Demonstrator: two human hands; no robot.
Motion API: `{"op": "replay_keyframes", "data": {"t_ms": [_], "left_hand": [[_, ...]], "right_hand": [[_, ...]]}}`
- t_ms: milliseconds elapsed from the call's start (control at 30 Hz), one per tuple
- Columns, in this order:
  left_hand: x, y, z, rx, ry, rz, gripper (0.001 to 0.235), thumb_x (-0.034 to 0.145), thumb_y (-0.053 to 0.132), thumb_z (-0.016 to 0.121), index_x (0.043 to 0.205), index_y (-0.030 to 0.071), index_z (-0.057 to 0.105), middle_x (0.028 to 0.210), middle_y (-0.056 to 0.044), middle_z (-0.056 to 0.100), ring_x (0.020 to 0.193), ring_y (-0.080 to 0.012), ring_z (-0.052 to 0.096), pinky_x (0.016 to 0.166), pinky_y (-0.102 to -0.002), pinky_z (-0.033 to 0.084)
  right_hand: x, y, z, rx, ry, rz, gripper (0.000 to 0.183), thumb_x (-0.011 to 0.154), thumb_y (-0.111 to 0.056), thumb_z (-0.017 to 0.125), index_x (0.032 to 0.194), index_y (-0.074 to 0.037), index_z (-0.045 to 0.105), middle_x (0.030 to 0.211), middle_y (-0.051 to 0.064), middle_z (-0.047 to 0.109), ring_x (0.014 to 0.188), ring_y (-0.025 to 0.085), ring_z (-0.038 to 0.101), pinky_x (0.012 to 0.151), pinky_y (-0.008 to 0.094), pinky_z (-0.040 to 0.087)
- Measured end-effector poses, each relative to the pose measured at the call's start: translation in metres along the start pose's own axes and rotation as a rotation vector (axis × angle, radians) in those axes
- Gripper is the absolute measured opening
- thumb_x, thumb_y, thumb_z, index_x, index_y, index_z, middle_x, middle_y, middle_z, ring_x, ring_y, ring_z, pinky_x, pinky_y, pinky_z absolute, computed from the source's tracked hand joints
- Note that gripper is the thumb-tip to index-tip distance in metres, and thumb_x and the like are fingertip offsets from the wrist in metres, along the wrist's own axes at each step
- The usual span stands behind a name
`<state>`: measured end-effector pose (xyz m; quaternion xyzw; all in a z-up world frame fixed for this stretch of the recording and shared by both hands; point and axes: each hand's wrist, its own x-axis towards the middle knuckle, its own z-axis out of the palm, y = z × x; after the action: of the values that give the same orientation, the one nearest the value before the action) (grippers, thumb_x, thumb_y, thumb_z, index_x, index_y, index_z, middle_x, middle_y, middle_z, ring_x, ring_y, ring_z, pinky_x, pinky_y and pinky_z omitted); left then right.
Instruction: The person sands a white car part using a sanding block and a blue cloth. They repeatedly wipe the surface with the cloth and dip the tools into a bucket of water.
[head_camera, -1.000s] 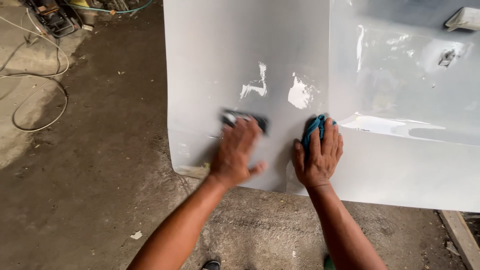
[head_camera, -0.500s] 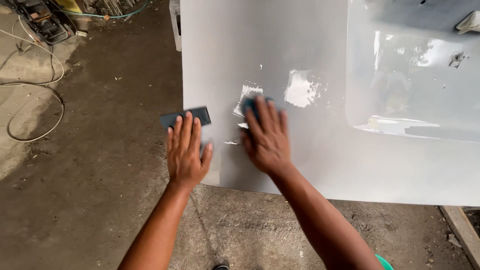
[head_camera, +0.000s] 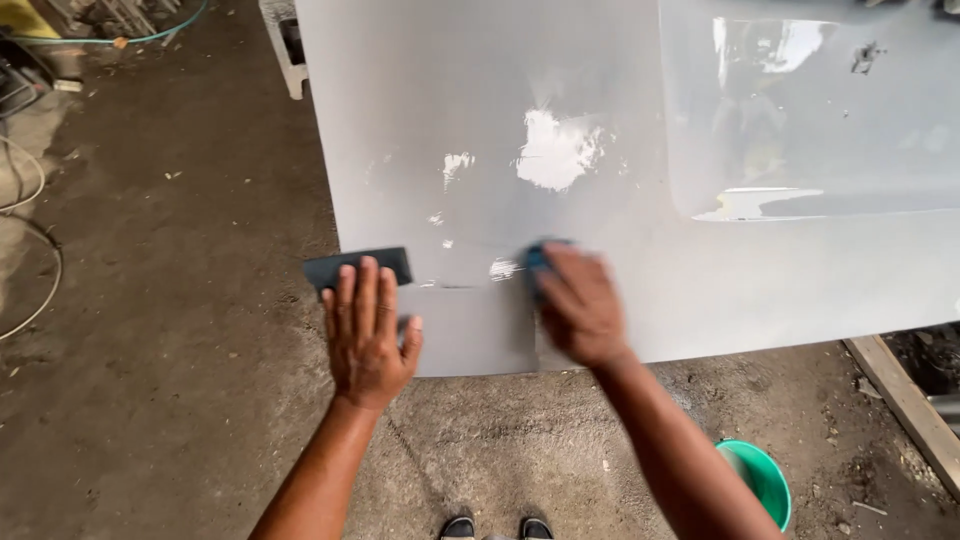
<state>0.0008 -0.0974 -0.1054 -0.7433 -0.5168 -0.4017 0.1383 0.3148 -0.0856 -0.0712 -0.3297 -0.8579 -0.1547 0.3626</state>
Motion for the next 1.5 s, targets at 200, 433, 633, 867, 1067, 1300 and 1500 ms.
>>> {"op": "replay_keyframes", "data": {"t_ms": [200,433,633,867,1067,1300,1500], "left_hand": [[-0.003,0.107,0.079,-0.179,-0.103,0.3,0.077,0.103,0.037,0.052,0.166,0.009,0.017,0.175,-0.007,0.009,0.162,-0.0252,0.007,0.132,-0.052,0.007],[-0.023,0.102,0.083,-0.24,-0.395,0.42,0.078,0.098,0.033,0.055,0.165,0.011,0.022,0.175,-0.007,0.005,0.162,-0.0235,0.006,0.132,-0.049,0.01],[-0.05,0.014,0.034,-0.007,-0.014,0.045,0.08,0.107,0.053,0.039,0.166,0.007,0.013,0.173,-0.017,0.008,0.16,-0.0345,0.008,0.128,-0.057,0.008],[-0.026,0.133,0.09,-0.132,-0.264,0.24,0.078,0.104,0.055,0.038,0.164,0.011,0.017,0.173,-0.01,0.01,0.158,-0.0297,0.015,0.126,-0.057,0.015],[0.026,0.27,0.114,-0.069,-0.369,0.491,0.076,0.106,0.051,0.04,0.167,0.01,0.021,0.175,-0.009,0.009,0.161,-0.0259,0.008,0.129,-0.049,0.006],[0.003,0.277,0.153,-0.13,-0.34,0.388,0.076,0.104,0.051,0.042,0.165,0.011,0.02,0.173,-0.008,0.01,0.16,-0.0252,0.01,0.129,-0.054,0.008],[-0.006,0.221,0.101,0.067,-0.056,-0.242,0.076,0.109,0.055,0.034,0.167,0.006,0.022,0.173,-0.022,0.014,0.161,-0.0417,0.011,0.129,-0.061,0.011]], "right_hand": [[-0.067,0.047,-0.045,-0.418,0.369,0.651,0.058,0.114,-0.038,0.043,0.158,-0.001,0.037,0.168,0.027,0.03,0.156,0.044,0.033,0.128,0.055,0.03],[-0.099,0.05,-0.048,-0.302,0.477,0.96,0.066,0.115,-0.039,0.041,0.165,0.002,0.025,0.174,0.024,0.015,0.162,0.044,0.02,0.132,0.05,0.022],[-0.105,0.046,-0.039,-0.309,0.52,1.038,0.067,0.114,-0.038,0.042,0.165,0.001,0.025,0.174,0.024,0.015,0.161,0.043,0.021,0.132,0.049,0.022],[-0.106,0.046,-0.042,-0.278,0.507,0.968,0.067,0.112,-0.034,0.043,0.164,0.004,0.024,0.172,0.027,0.015,0.16,0.046,0.02,0.131,0.052,0.019],[-0.147,0.062,-0.072,-0.345,0.207,0.819,0.058,0.109,-0.031,0.047,0.158,-0.002,0.038,0.172,0.023,0.022,0.16,0.044,0.025,0.128,0.06,0.019],[-0.191,0.169,-0.159,-0.256,0.236,0.93,0.065,0.109,-0.04,0.042,0.164,-0.005,0.032,0.172,0.023,0.017,0.156,0.042,0.025,0.128,0.058,0.023],[-0.168,0.194,-0.147,-0.138,0.42,0.975,0.076,0.111,-0.05,0.042,0.165,-0.001,0.018,0.171,0.028,0.008,0.156,0.047,0.017,0.125,0.055,0.023]]}}
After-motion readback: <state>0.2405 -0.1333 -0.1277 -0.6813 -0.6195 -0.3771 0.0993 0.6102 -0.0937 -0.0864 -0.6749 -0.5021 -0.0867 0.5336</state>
